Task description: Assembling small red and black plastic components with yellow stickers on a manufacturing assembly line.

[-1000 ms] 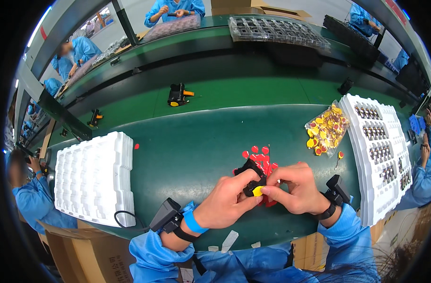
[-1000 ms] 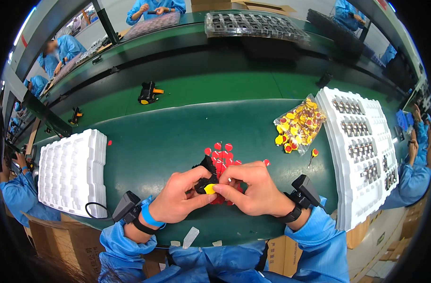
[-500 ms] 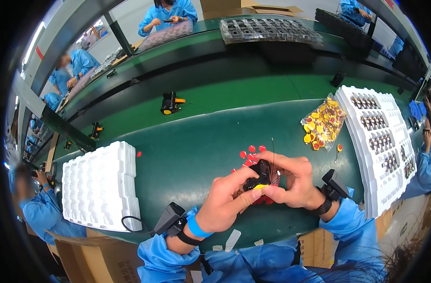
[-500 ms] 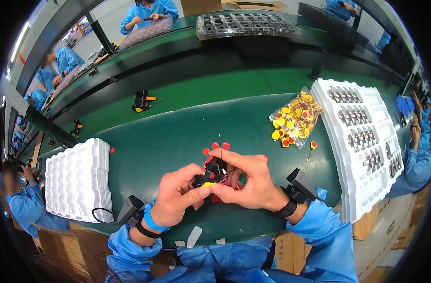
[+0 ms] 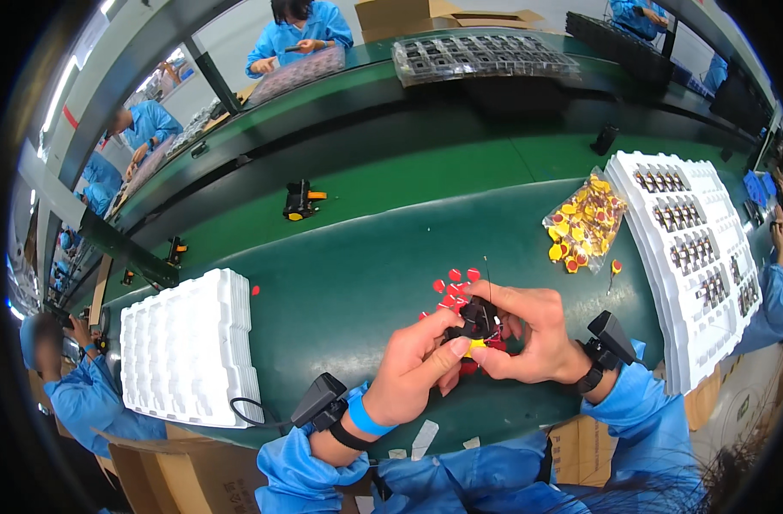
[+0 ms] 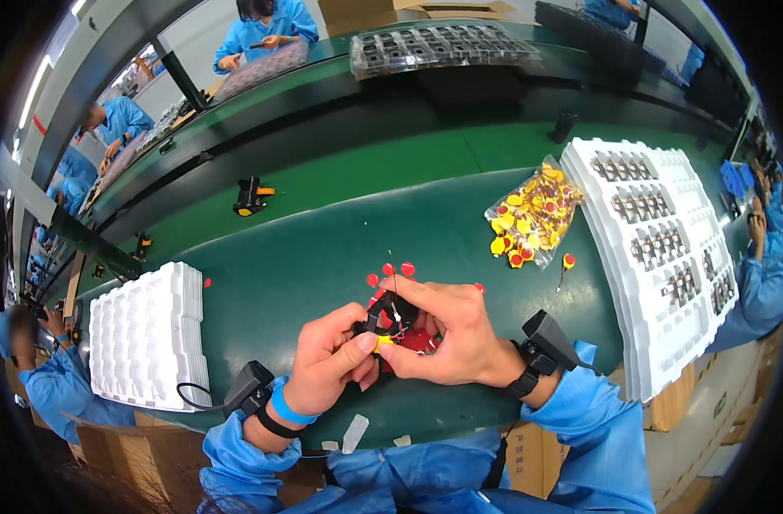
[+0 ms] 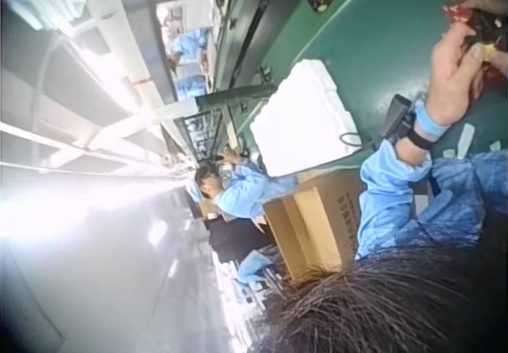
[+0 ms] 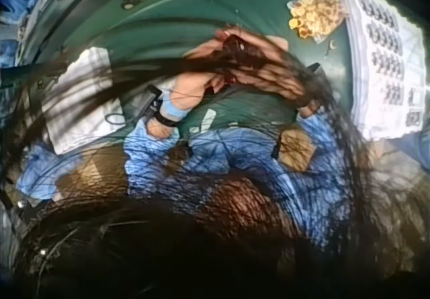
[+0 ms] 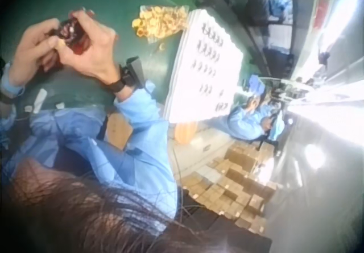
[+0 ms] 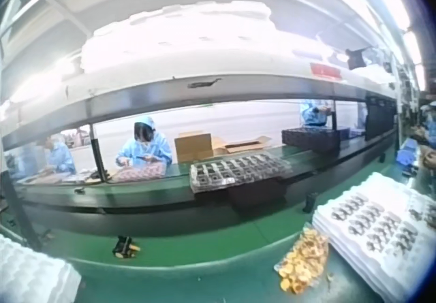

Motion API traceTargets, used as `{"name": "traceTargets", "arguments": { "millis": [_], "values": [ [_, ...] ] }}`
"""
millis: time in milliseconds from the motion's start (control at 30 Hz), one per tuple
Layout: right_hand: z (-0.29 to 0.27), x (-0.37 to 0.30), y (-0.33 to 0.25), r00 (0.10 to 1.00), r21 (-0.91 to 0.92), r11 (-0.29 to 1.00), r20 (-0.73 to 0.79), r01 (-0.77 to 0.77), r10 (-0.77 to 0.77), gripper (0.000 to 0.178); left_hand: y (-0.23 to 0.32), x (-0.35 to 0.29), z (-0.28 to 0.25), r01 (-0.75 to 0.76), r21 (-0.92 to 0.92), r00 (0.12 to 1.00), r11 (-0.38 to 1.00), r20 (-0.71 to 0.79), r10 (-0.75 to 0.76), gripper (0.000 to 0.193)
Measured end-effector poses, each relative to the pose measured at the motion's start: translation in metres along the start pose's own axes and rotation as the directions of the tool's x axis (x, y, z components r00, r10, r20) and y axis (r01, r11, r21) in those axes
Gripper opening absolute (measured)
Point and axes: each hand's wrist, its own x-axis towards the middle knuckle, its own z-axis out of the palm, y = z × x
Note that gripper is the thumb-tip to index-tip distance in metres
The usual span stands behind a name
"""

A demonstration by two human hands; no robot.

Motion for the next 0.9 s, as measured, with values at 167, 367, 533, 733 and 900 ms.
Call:
{"name": "traceTargets", "arguments": {
  "millis": [167, 367, 533, 733, 900],
  "values": [
    [-0.002, 0.0, -0.001, 0.999, -0.059, 0.998, -0.024, 0.02, -0.021, 0.057, 0.003, 0.003, -0.001, -0.006, 0.009, 1.0, 1.0, 0.011, 0.006, 0.023],
    [-0.001, -0.002, -0.003, 0.987, 0.126, 0.979, 0.045, -0.16, 0.155, 0.056, 0.002, -0.003, -0.005, -0.043, 0.142, 0.999, 0.989, 0.004, 0.043, 0.021],
    [0.019, -0.011, 0.009, 0.985, 0.254, 0.967, -0.172, 0.03, 0.015, 0.048, 0.0, -0.005, 0.011, -0.119, 0.119, 0.989, 0.986, -0.069, 0.128, 0.016],
    [-0.004, -0.011, -0.006, 0.999, 0.212, 0.977, -0.024, -0.015, 0.021, 0.062, -0.003, 0.007, 0.006, -0.161, 0.031, 0.978, 0.986, -0.129, 0.164, 0.029],
    [-0.003, -0.019, -0.021, 0.971, 0.121, 0.963, -0.044, 0.239, -0.235, 0.072, -0.023, 0.007, -0.001, 0.066, -0.25, 0.998, 0.966, 0.031, -0.061, 0.048]
  ]
}}
